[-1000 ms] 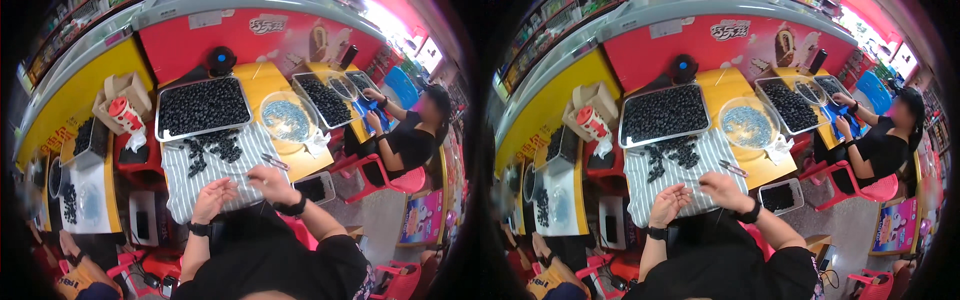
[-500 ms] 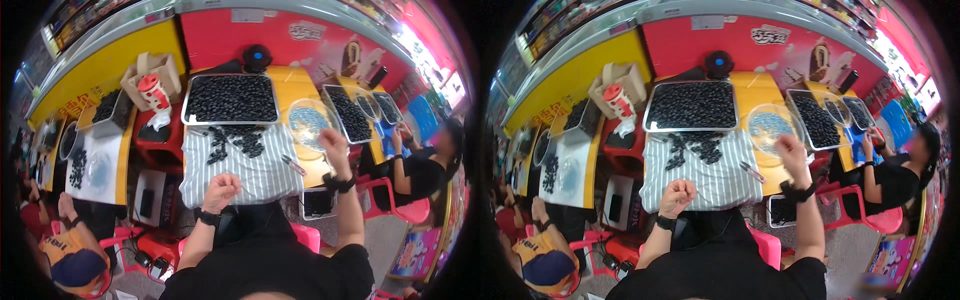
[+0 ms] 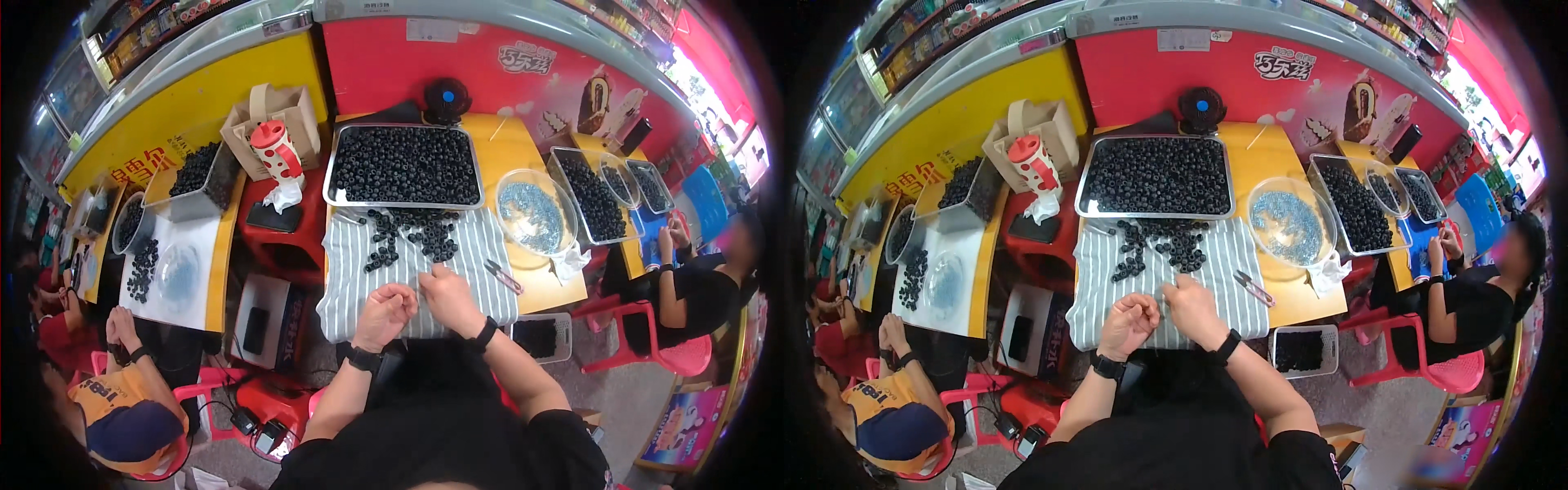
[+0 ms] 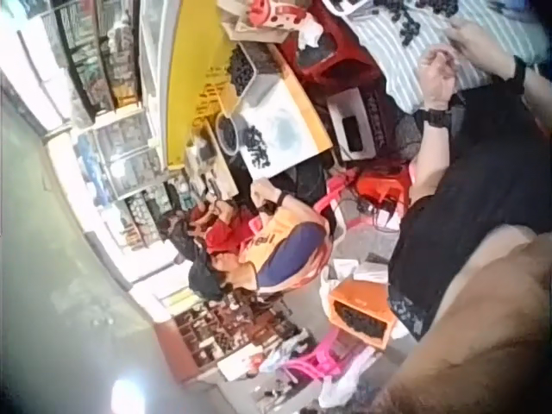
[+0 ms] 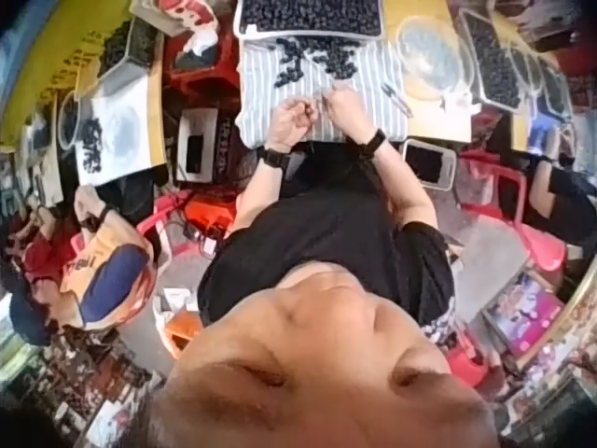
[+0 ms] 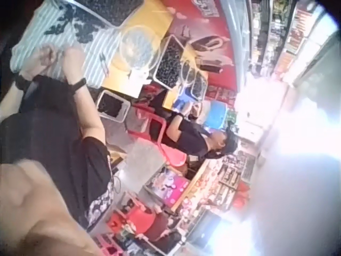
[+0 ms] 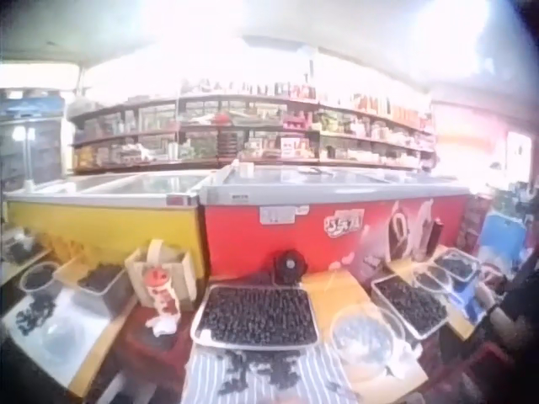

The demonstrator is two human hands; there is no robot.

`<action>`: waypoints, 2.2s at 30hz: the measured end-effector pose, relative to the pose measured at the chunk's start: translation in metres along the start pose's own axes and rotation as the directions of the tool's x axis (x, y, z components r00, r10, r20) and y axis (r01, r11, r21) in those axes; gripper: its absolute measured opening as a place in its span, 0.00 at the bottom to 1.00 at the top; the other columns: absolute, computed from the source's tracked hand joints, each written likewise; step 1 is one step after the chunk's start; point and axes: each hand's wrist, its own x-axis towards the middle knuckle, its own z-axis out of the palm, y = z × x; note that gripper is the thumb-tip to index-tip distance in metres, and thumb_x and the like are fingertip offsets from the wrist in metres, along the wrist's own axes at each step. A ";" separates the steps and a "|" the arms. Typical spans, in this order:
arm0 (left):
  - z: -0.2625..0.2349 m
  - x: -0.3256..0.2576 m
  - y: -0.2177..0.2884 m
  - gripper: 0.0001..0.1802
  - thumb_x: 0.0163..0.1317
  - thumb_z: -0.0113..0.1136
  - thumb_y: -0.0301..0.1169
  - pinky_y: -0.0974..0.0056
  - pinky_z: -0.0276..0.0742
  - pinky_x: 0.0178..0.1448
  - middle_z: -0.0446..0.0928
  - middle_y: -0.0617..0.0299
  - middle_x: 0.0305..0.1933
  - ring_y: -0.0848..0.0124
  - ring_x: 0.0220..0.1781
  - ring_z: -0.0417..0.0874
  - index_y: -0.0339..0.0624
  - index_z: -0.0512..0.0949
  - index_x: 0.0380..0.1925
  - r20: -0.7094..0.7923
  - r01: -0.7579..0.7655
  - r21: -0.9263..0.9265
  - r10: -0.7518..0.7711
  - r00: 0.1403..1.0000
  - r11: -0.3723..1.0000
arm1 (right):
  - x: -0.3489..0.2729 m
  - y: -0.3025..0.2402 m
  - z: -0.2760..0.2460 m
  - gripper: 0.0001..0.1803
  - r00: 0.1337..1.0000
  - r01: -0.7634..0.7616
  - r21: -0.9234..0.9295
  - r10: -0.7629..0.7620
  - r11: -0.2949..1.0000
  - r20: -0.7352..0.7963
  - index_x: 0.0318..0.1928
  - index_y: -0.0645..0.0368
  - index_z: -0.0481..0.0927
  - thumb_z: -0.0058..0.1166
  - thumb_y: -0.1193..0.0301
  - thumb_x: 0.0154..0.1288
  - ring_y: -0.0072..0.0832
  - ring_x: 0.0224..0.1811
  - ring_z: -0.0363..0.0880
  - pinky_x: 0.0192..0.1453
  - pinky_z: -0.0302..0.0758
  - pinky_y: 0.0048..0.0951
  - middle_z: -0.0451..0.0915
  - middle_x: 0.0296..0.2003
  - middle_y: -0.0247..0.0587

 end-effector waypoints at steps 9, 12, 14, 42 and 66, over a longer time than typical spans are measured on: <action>-0.006 0.002 -0.001 0.07 0.64 0.58 0.27 0.65 0.75 0.44 0.79 0.55 0.39 0.68 0.37 0.79 0.34 0.77 0.38 0.067 0.024 -0.020 -0.023 0.997 1.000 | 0.004 0.027 -0.028 0.08 0.991 -0.129 0.051 0.130 0.990 -0.011 0.37 0.57 0.79 0.54 0.73 0.55 0.50 0.36 0.78 0.39 0.75 0.46 0.78 0.33 0.49; -0.006 0.000 -0.001 0.07 0.64 0.58 0.27 0.65 0.75 0.43 0.79 0.56 0.39 0.68 0.37 0.79 0.35 0.77 0.38 0.062 0.020 -0.032 -0.017 0.998 0.999 | 0.024 0.031 -0.032 0.08 0.989 -0.104 0.055 0.109 0.993 -0.096 0.37 0.57 0.79 0.53 0.73 0.54 0.50 0.34 0.79 0.37 0.75 0.47 0.79 0.30 0.48; -0.005 0.001 -0.002 0.07 0.65 0.58 0.27 0.65 0.75 0.43 0.79 0.56 0.38 0.69 0.36 0.79 0.35 0.77 0.38 0.055 0.024 -0.025 -0.023 0.998 0.999 | 0.034 0.035 -0.029 0.08 0.994 -0.102 -0.048 0.104 0.994 0.032 0.35 0.56 0.79 0.53 0.73 0.53 0.50 0.32 0.79 0.36 0.74 0.47 0.79 0.27 0.48; -0.004 -0.001 -0.004 0.13 0.58 0.61 0.20 0.68 0.75 0.46 0.78 0.56 0.42 0.70 0.39 0.79 0.33 0.77 0.45 -0.011 -0.003 0.076 0.004 1.000 0.997 | -0.019 0.031 -0.027 0.05 0.949 -0.212 0.361 0.280 0.908 -0.146 0.34 0.60 0.81 0.58 0.77 0.54 0.36 0.25 0.78 0.29 0.73 0.34 0.78 0.25 0.45; 0.000 -0.001 -0.002 0.10 0.57 0.61 0.16 0.70 0.80 0.36 0.81 0.57 0.35 0.70 0.32 0.84 0.34 0.78 0.39 -0.008 0.076 0.129 -0.076 0.997 0.989 | -0.017 -0.033 -0.035 0.07 0.998 -0.014 0.652 0.055 0.758 -0.043 0.35 0.64 0.81 0.56 0.85 0.56 0.27 0.27 0.77 0.29 0.71 0.26 0.76 0.26 0.40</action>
